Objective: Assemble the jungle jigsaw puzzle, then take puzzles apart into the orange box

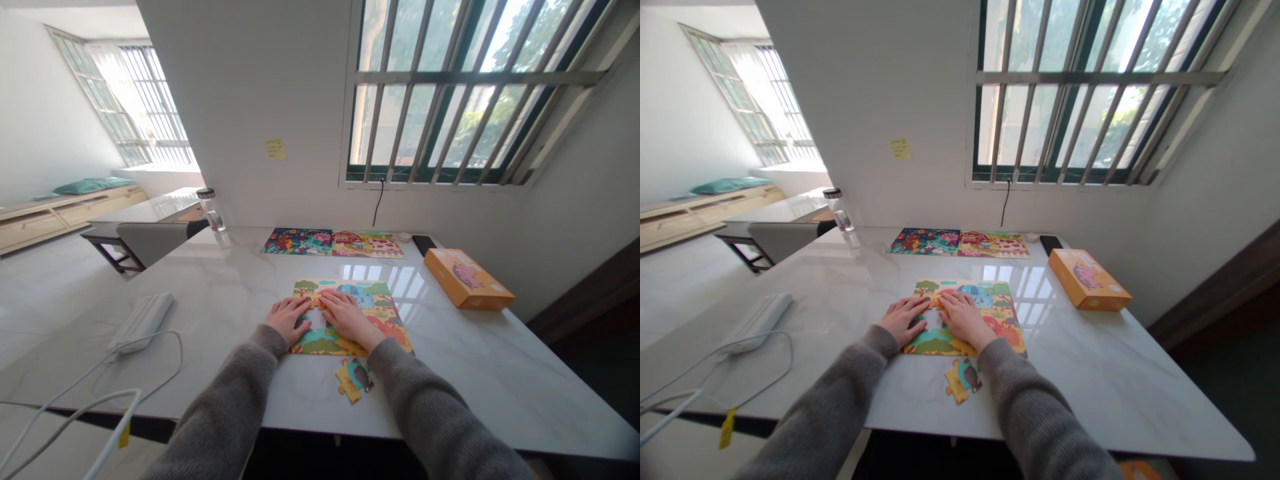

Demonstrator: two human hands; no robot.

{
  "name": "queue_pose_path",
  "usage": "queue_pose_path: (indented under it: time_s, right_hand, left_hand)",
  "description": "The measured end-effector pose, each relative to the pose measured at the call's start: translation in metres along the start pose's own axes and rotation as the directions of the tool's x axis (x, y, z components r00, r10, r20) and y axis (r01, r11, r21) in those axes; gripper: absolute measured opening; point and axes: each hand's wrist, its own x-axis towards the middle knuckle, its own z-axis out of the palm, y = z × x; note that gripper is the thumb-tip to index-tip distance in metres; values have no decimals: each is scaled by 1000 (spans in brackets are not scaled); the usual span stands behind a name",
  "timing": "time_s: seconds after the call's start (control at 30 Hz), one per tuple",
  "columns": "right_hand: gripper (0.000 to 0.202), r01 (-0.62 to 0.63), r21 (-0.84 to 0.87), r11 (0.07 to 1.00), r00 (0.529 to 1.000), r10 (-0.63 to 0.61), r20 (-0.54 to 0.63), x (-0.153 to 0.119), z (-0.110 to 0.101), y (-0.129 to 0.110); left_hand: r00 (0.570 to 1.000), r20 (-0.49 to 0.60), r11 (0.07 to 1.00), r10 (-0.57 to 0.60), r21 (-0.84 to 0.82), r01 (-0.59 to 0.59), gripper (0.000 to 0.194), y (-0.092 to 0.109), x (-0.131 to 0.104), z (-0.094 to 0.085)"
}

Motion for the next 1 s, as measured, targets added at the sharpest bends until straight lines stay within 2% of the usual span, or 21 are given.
queue_pose_path:
  time_s: [0.2, 0.37, 0.57, 0.67, 0.77, 0.83, 0.9, 1.0]
  right_hand:
    - [45, -3, -25, 1000, 1000, 3, 25, -2, -1, -2]
    - [43, 9, 1, 1000, 1000, -9, 26, -3, -2, -2]
    - [37, 14, 85, 996, 998, -9, -68, -7, -11, 12]
    - [35, -32, 95, 995, 995, 41, -95, -9, -18, 22]
    - [33, -90, 85, 992, 992, 97, -81, -11, -22, 30]
    - [31, -107, 71, 992, 993, 110, -49, -12, -23, 32]
    - [29, -113, 55, 992, 993, 114, -31, -13, -23, 32]
    - [29, -112, 38, 993, 993, 114, -31, -14, -22, 30]
  left_hand:
    - [999, 35, 1000, -18, -18, 19, 49, 2, 0, 1]
    - [1000, 9, 999, -2, -36, 2, 45, 1, 0, 1]
    - [999, -39, 1000, -13, -21, 12, 29, 6, -1, -6]
    - [999, -51, 999, 0, -34, -1, 18, 24, -7, -11]
    - [995, 33, 993, 93, -70, -90, 16, 55, -19, -13]
    - [986, 74, 987, 151, -60, -147, 22, 80, -31, -14]
    - [974, 115, 981, 196, -25, -195, 38, 103, -43, -13]
    - [960, 170, 973, 224, 14, -230, 55, 125, -56, -9]
